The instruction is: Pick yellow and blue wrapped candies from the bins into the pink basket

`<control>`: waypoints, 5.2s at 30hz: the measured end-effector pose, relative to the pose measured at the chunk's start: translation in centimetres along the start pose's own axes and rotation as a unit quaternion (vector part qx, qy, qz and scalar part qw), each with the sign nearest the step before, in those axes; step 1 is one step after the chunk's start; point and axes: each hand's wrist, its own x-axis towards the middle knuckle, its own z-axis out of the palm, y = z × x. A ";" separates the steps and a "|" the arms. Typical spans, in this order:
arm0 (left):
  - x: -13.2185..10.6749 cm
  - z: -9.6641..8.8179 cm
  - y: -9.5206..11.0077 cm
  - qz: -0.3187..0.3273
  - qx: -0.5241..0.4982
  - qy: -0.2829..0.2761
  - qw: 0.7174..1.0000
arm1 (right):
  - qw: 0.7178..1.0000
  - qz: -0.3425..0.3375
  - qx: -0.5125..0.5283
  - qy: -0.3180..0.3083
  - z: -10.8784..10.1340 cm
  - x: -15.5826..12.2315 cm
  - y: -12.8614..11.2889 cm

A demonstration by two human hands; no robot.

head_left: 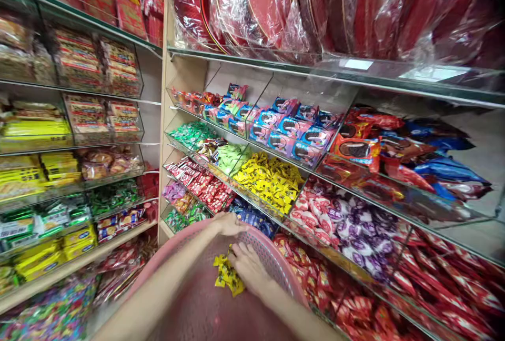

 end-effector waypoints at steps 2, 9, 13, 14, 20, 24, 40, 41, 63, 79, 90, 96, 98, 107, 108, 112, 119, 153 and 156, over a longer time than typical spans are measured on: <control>0.2 0.1 -0.1 -0.007 0.013 0.015 1.000 | 0.998 -0.017 0.033 0.046 -2.8 0.0 0.7; 0.2 -0.1 -0.3 0.004 -0.010 -0.005 1.000 | 0.966 0.092 0.116 0.210 -12.3 2.8 7.7; 0.0 -0.1 -0.4 0.006 -0.027 -0.011 1.000 | 0.967 0.188 0.091 0.150 -13.3 6.0 11.4; 0.1 -0.1 -0.4 0.004 -0.030 -0.011 0.999 | 0.967 0.199 0.083 0.134 -13.1 6.6 11.9; 0.2 0.1 -0.6 -0.005 -0.028 0.001 1.000 | 0.966 0.231 0.064 0.094 -11.9 7.9 12.5; 0.1 -0.1 -0.5 -0.005 -0.030 0.002 1.000 | 0.963 0.237 0.062 0.112 -12.1 7.4 12.5; 0.3 -0.8 -1.0 0.025 -0.042 -0.062 0.997 | 0.902 0.196 0.268 0.275 -5.8 -0.9 3.3; 0.4 -0.8 -1.2 0.035 -0.053 -0.069 0.996 | 0.899 0.212 0.273 0.267 -4.2 -1.2 3.1; 2.0 0.3 -3.2 0.172 -0.228 -0.164 0.944 | 0.890 0.263 0.290 0.233 0.7 -1.7 1.8; 1.7 -0.4 -2.6 0.170 -0.209 -0.173 0.947 | 0.898 0.250 0.294 0.209 1.1 -1.6 1.7; 1.3 -0.7 -2.0 0.150 -0.169 -0.148 0.963 | 0.908 0.265 0.278 0.166 2.5 -2.7 2.7; 1.2 -0.6 -2.2 0.147 -0.168 -0.144 0.964 | 0.924 0.249 0.265 0.119 2.1 -2.8 2.0; 1.2 -0.4 -2.4 0.146 -0.169 -0.142 0.964 | 0.931 0.235 0.267 0.083 2.0 -2.8 1.6; 0.8 -0.6 -2.1 0.134 -0.139 -0.128 0.973 | 0.931 0.293 0.217 0.009 1.0 -3.5 1.3; 0.7 -0.7 -1.9 0.131 -0.134 -0.128 0.974 | 0.931 0.291 0.218 0.000 0.8 -3.6 1.3; 0.4 -1.0 -1.6 0.119 -0.130 -0.127 0.976 | 0.934 0.269 0.224 -0.067 0.3 -3.9 1.1; 0.7 -0.8 -1.7 0.107 -0.135 -0.127 0.977 | 0.936 0.272 0.196 -0.110 1.0 -3.3 0.5; 0.4 -0.5 -0.3 0.044 -0.033 -0.077 0.996 | 0.967 0.215 0.100 0.089 -12.5 8.6 12.5; 0.2 -0.6 -0.2 0.040 -0.030 -0.079 0.996 | 0.969 0.198 0.091 0.116 -12.0 8.5 12.4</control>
